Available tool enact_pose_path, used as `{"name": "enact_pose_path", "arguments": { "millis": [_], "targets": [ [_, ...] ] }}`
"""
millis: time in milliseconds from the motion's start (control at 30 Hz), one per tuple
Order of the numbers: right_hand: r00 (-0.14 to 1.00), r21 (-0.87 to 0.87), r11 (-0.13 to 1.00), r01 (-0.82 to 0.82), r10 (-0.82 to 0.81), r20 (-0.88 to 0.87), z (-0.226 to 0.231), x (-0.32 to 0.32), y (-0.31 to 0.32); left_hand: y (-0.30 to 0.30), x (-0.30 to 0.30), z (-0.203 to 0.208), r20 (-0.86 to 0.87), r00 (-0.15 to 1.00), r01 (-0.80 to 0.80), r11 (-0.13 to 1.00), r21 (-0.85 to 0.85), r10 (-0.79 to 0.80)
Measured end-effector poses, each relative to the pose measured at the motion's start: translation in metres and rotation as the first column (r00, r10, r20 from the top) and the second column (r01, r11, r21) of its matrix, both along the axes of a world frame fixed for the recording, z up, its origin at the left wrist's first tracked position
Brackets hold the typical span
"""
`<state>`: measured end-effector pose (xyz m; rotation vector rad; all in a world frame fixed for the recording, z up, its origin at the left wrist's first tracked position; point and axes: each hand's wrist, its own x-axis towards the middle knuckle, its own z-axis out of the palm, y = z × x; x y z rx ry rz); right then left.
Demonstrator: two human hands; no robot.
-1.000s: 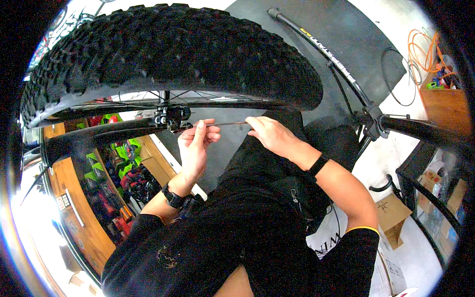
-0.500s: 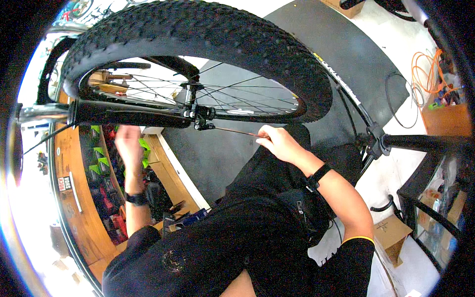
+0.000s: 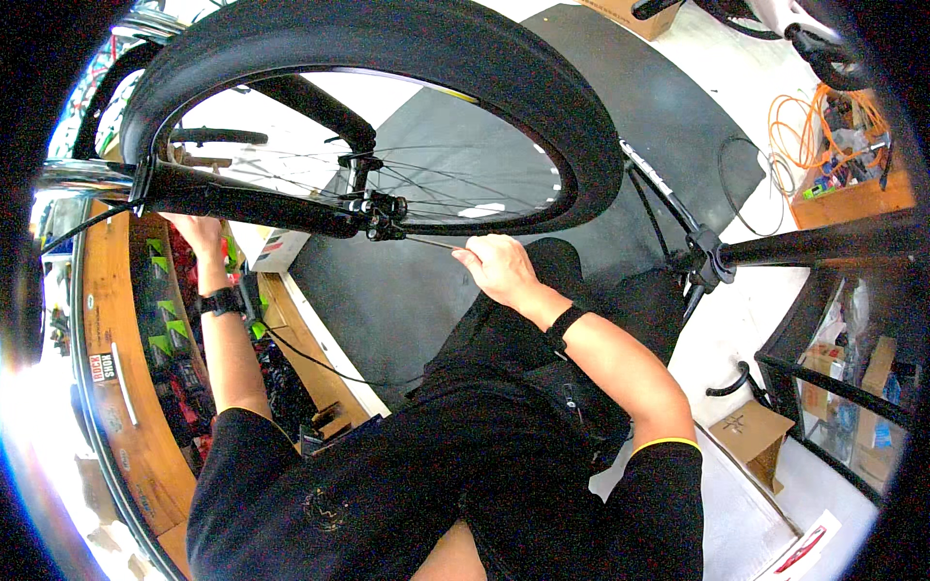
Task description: The person assembles a bicycle by using an allen key to tighten the front wheel hub, picking up cutters from a workbench, and trimming a zip tie on the brake assembly.
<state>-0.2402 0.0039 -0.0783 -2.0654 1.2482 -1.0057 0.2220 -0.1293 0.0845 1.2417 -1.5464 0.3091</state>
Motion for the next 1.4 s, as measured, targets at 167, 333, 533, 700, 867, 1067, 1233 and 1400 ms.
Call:
{"name": "enact_pose_path", "arguments": {
  "millis": [167,333,533,700,867,1067,1233,1400],
  "targets": [
    [1.0,0.014,1.0,-0.011,0.011,0.017,0.004,0.011,-0.003,0.073,0.076,-0.135,-0.329,0.939,0.214,0.574,0.791,0.103],
    [0.998,0.085,0.995,-0.059,0.06,-0.014,0.009,-0.001,-0.01,0.158,-0.052,-0.163,-0.045,0.959,0.066,0.065,0.996,-0.28],
    [0.993,0.082,0.99,-0.116,0.113,0.036,0.02,-0.009,-0.008,0.169,-0.188,-0.069,-0.476,0.836,0.515,0.093,0.852,-0.274],
    [0.983,0.046,0.988,-0.144,0.149,-0.112,0.024,-0.017,-0.007,0.16,-0.229,-0.054,-0.613,0.763,0.642,0.139,0.754,-0.206],
    [0.97,0.214,0.964,-0.158,0.192,-0.147,0.03,-0.019,-0.007,0.171,-0.257,-0.06,0.133,0.792,0.306,0.575,0.759,-0.596],
    [0.985,0.392,0.913,-0.114,0.154,-0.072,0.016,-0.01,-0.01,0.159,-0.29,-0.075,0.466,0.634,0.211,0.718,0.663,-0.617],
    [0.982,0.378,0.907,-0.187,0.187,0.039,0.0,-0.011,-0.015,0.152,-0.31,-0.093,0.667,0.539,-0.024,0.782,0.623,-0.515],
    [0.93,0.424,0.905,-0.035,0.185,-0.318,0.001,-0.026,-0.007,0.147,-0.341,-0.11,0.67,0.46,-0.052,0.736,0.675,-0.582]
  ]
}}
